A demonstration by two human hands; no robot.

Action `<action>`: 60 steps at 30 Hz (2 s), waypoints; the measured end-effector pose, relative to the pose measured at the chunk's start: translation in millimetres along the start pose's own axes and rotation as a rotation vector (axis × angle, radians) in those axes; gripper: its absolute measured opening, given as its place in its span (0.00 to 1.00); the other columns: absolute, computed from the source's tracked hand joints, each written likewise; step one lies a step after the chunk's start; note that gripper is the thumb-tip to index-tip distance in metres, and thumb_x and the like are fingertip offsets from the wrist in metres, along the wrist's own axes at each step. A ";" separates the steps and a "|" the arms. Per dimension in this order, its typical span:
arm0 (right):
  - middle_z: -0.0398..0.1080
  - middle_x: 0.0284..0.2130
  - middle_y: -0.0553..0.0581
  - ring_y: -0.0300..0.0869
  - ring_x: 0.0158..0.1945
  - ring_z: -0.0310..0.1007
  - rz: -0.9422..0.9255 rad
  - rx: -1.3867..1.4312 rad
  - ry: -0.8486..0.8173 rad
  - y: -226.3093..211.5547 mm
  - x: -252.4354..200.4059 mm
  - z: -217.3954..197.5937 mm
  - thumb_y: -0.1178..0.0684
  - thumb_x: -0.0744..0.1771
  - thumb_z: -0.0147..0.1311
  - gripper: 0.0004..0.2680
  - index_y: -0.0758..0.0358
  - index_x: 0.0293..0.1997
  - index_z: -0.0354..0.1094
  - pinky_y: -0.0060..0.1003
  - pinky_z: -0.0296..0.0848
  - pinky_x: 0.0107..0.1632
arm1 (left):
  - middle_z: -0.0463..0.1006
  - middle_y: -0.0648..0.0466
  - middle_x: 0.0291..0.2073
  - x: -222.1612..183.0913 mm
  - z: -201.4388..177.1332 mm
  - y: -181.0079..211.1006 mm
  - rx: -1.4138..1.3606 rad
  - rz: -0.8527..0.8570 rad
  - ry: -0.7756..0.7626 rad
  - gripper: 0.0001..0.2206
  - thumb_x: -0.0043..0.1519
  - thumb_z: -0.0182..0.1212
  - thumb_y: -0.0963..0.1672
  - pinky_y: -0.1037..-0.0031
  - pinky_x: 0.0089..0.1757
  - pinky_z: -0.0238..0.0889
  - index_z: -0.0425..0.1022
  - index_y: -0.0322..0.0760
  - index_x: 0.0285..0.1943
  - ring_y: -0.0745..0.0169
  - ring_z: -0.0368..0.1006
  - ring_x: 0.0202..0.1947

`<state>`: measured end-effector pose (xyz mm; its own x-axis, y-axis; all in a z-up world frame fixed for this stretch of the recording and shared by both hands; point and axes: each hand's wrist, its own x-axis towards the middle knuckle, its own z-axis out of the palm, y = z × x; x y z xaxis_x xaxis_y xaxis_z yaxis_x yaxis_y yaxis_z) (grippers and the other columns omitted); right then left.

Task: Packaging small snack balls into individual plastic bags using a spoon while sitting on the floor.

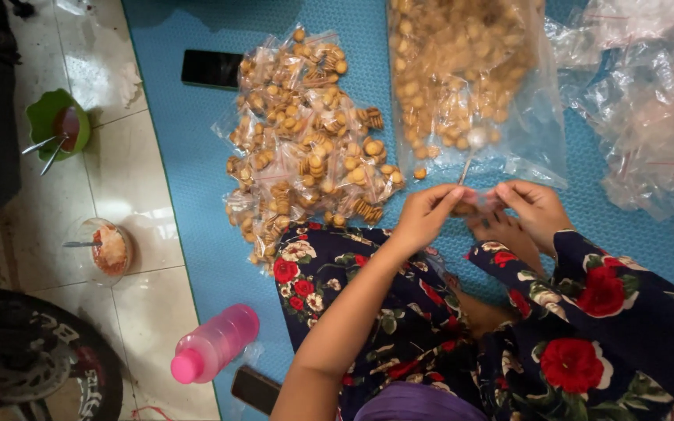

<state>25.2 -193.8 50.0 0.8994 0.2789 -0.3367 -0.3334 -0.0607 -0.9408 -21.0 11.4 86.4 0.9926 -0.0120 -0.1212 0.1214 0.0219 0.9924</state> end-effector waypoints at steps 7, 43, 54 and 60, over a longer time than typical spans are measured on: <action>0.78 0.36 0.60 0.43 0.42 0.77 -0.027 -0.229 -0.069 -12.3 8.8 -23.2 0.56 0.73 0.48 0.09 0.68 0.43 0.76 0.36 0.76 0.52 | 0.86 0.53 0.38 -19.4 -78.0 79.7 0.148 -0.207 0.156 0.16 0.71 0.47 0.50 0.71 0.45 0.79 0.81 0.43 0.47 0.62 0.82 0.39; 0.74 0.42 0.51 0.35 0.40 0.74 -0.231 -0.050 0.429 -21.4 47.3 -172.6 0.54 0.79 0.50 0.04 0.57 0.52 0.70 0.24 0.74 0.45 | 0.81 0.55 0.56 -22.4 -142.4 88.5 0.205 -0.219 0.836 0.10 0.66 0.57 0.40 0.78 0.52 0.75 0.77 0.43 0.54 0.65 0.75 0.57; 0.76 0.44 0.54 0.35 0.40 0.75 -0.156 -0.171 0.393 2.9 59.5 -179.6 0.52 0.80 0.50 0.05 0.58 0.53 0.70 0.26 0.74 0.44 | 0.81 0.53 0.44 -27.9 -134.1 22.4 0.096 -0.198 0.848 0.07 0.64 0.60 0.38 0.81 0.43 0.75 0.78 0.39 0.48 0.65 0.76 0.44; 0.76 0.43 0.52 0.35 0.40 0.74 -0.165 -0.319 0.358 10.7 100.1 -170.2 0.52 0.77 0.54 0.04 0.59 0.51 0.71 0.27 0.70 0.43 | 0.81 0.55 0.40 -30.0 -130.3 -17.8 0.344 0.139 0.825 0.07 0.66 0.62 0.43 0.77 0.43 0.70 0.79 0.38 0.49 0.66 0.76 0.40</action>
<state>159.8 -329.7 -0.2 0.9919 -0.0330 -0.1226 -0.1263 -0.3489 -0.9286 -51.7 141.7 69.3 0.7054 0.6920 0.1537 0.1216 -0.3317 0.9355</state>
